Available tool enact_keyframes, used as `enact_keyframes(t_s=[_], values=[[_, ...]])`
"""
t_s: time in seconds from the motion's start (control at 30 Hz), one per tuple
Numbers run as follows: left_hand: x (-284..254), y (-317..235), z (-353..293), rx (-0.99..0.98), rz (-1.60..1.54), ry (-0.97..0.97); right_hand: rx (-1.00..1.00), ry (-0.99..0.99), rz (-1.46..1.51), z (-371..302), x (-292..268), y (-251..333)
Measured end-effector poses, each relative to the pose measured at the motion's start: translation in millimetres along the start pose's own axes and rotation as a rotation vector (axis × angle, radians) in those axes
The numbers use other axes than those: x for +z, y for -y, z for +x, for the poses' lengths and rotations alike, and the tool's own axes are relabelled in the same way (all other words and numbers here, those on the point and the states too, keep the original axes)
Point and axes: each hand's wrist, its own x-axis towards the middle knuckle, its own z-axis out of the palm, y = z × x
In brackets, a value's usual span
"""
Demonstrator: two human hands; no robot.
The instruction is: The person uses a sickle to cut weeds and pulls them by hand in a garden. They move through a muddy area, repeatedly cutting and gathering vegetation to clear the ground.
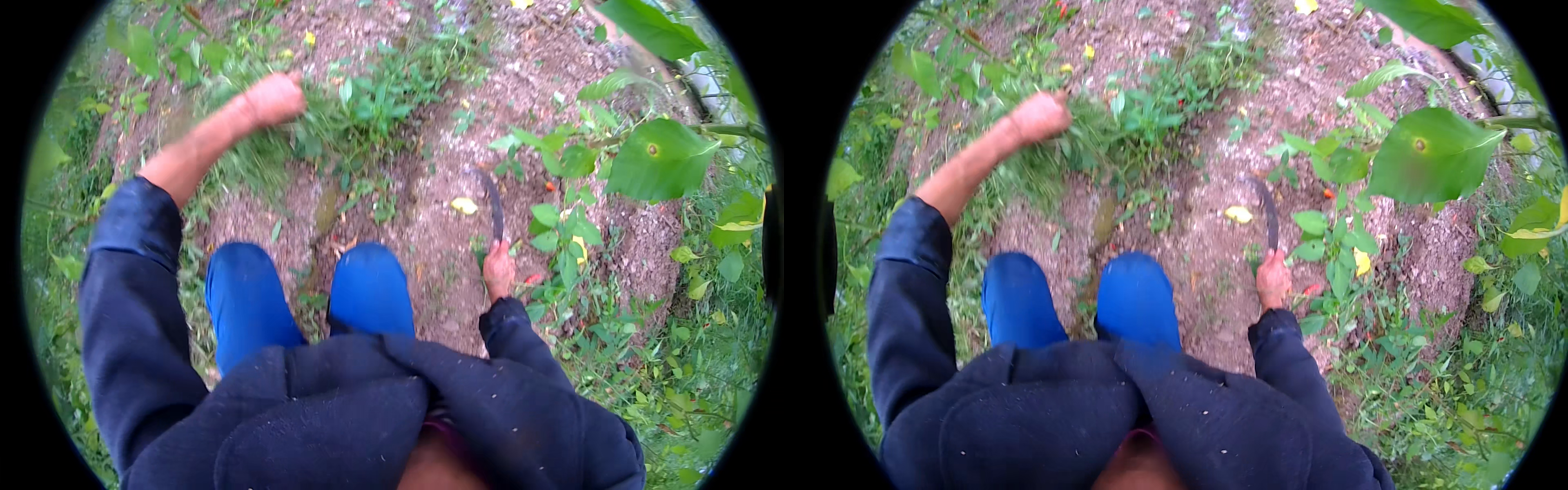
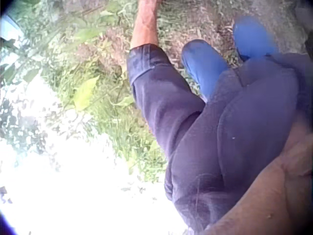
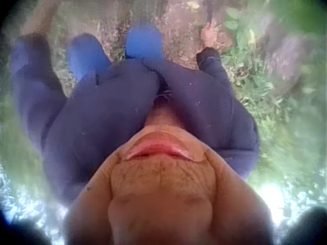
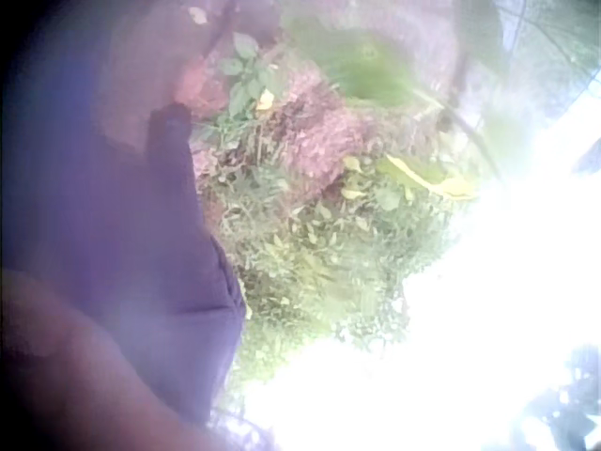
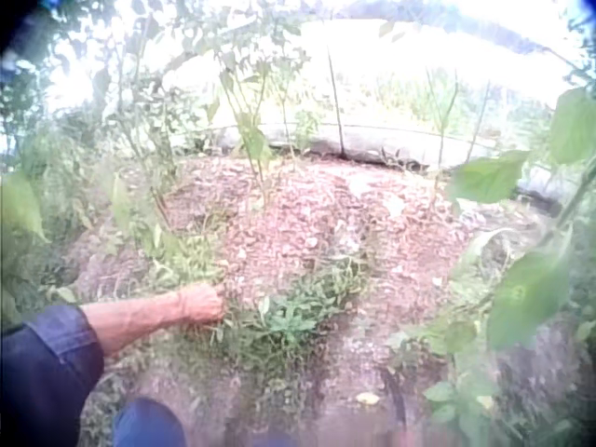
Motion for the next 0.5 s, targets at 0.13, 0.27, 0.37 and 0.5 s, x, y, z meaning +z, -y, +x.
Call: enact_keyframes(t_s=[0.13, 0.27, 0.37, 0.5], values=[[-18, 21, -21, 0.090, 0.119, -0.033, 0.021, -0.031, -0.039, 4, 2, -5], [8, -25, -1, 0.285, -0.081, -0.141, 0.027, -0.097, 0.002, 4, 10, 0], [54, -81, 30, 0.497, -0.172, -0.137, 0.035, -0.098, -0.123, 1, 15, 5], [82, -135, 101, 0.581, -0.107, -0.393, 0.088, -0.100, -0.075, 5, 7, 3]])
